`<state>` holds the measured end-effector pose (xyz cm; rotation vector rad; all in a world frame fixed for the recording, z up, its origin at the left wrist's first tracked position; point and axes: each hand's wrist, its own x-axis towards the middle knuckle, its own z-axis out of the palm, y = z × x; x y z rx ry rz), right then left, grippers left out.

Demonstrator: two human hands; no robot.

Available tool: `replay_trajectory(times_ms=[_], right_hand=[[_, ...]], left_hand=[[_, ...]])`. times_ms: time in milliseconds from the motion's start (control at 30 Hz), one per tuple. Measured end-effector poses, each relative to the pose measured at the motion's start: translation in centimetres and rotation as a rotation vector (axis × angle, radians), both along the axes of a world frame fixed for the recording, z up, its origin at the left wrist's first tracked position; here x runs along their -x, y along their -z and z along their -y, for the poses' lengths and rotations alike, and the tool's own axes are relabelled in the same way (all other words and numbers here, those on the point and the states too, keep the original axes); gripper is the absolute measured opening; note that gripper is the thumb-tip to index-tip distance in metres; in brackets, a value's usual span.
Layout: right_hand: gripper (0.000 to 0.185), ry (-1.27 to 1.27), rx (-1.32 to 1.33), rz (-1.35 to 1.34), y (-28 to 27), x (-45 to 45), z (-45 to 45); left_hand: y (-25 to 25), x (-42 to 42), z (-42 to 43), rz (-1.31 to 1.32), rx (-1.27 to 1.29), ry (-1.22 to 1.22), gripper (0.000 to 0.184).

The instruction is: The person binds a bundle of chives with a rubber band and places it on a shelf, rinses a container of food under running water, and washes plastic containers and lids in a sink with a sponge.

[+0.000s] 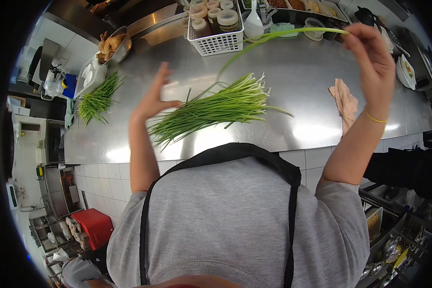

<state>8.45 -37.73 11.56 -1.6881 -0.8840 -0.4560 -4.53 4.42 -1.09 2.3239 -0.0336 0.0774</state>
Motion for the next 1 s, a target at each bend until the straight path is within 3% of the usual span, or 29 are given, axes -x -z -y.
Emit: replay_trajectory(times_ms=[67,133,200,300,400,467,533,633,667,700,833,1000], right_hand=[[0.014,-0.075,-0.134,-0.062,0.8,0.7,-2.9],[0.012,-0.210,-0.217,-0.094,1.3,0.8,-5.9],[0.010,-0.297,-0.213,-0.164,2.0,1.6,-9.7],[0.012,-0.402,-0.054,-0.318,6.1,2.0,-14.4],[0.017,-0.382,0.291,-0.425,12.3,1.1,-15.8],[0.019,-0.324,0.353,-0.329,15.3,0.8,-14.8],[0.022,-0.259,0.410,-0.235,16.2,0.4,-12.9],[0.025,-0.097,0.422,-0.171,16.0,0.0,-8.7],[0.024,-0.122,0.645,-0.251,15.8,-0.1,-7.1],[0.022,-0.146,0.868,-0.333,15.8,0.0,-5.8],[0.017,-0.109,0.907,-0.239,19.6,2.1,-3.2],[0.011,-0.018,0.719,-0.405,15.6,0.8,1.8]], left_hand=[[-4.4,1.9,-1.1,0.102,0.011,-0.218,0.096],[-7.1,3.3,-2.7,0.425,0.128,-0.301,0.080],[-9.7,4.6,-2.2,0.747,0.297,-0.362,0.066],[-12.0,6.1,-0.5,0.947,0.272,-0.427,0.054],[-9.7,5.4,0.7,0.769,0.236,-0.354,0.047],[-7.2,4.0,2.5,0.499,0.031,-0.309,0.049],[-2.7,2.5,4.6,0.372,-0.134,-0.152,0.061],[2.4,2.0,8.5,0.170,-0.346,0.017,0.094],[3.9,2.0,9.6,0.090,-0.467,0.004,0.110],[5.0,1.8,10.2,0.067,-0.493,0.012,0.112],[7.3,1.0,11.0,0.034,-0.563,0.045,0.111],[7.7,1.1,10.5,0.060,-0.505,0.078,0.110]])
